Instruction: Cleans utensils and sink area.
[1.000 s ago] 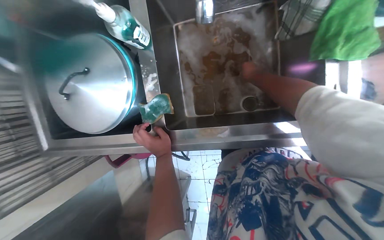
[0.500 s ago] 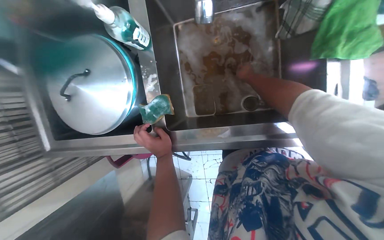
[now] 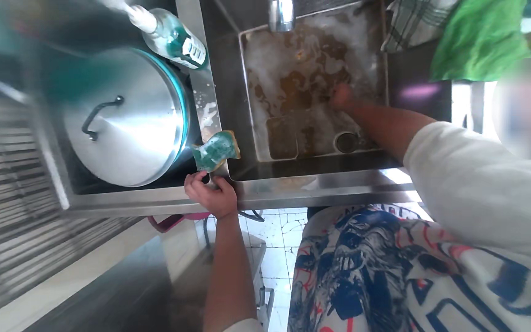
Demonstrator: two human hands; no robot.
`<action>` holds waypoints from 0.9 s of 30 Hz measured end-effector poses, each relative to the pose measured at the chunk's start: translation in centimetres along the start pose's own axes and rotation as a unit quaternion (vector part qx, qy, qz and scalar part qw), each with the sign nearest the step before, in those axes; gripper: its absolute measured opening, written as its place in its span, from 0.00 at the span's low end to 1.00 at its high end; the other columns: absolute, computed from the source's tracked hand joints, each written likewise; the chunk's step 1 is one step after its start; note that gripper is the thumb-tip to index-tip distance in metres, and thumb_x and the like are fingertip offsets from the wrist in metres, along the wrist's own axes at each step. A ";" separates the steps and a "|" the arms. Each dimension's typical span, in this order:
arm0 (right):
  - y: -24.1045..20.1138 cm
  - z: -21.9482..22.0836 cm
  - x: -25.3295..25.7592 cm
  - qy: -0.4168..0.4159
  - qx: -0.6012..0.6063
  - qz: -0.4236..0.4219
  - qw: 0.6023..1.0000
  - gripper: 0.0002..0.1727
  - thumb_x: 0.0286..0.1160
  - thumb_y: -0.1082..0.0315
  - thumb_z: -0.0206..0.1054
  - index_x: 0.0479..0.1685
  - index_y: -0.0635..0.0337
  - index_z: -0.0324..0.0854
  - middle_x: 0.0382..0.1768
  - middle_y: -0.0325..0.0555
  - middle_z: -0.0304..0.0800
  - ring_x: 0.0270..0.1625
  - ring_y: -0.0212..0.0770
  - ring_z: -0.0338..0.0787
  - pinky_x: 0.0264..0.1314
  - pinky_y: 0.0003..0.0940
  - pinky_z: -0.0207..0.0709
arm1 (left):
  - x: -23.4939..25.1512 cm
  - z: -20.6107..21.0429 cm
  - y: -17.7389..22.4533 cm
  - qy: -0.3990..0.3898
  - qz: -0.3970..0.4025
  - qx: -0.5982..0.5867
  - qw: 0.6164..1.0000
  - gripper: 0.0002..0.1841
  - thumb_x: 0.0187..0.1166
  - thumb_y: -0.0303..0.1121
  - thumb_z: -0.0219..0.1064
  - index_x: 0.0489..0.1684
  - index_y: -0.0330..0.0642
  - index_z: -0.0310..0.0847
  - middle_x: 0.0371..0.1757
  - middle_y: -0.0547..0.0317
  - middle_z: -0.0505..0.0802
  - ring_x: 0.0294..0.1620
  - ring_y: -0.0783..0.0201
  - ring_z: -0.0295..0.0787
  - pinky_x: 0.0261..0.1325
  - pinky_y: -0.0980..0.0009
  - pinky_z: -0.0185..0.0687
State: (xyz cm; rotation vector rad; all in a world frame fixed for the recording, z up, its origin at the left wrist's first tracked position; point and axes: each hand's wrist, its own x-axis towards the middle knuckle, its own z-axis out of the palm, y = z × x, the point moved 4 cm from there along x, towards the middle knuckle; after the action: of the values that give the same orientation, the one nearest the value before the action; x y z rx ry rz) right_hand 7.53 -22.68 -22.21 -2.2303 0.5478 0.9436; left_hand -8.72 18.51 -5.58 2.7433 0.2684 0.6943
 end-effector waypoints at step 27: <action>0.3 6.4 -0.8 0.015 0.637 0.262 0.725 0.07 0.93 0.66 0.51 0.59 0.56 0.70 0.37 0.41 0.69 0.28 0.32 0.72 0.32 0.23 0.73 | 0.0 -0.1 -0.1 -0.009 -0.002 0.000 1.000 0.17 0.74 0.32 0.61 0.54 0.28 0.80 0.63 0.29 0.85 0.75 0.34 0.75 0.81 0.47 0.64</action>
State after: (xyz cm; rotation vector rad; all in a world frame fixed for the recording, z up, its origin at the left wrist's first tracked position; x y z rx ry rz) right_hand 3.80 -18.30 -25.09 -0.8116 1.3650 0.4484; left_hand -8.76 18.57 -5.55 2.7478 0.2706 0.6677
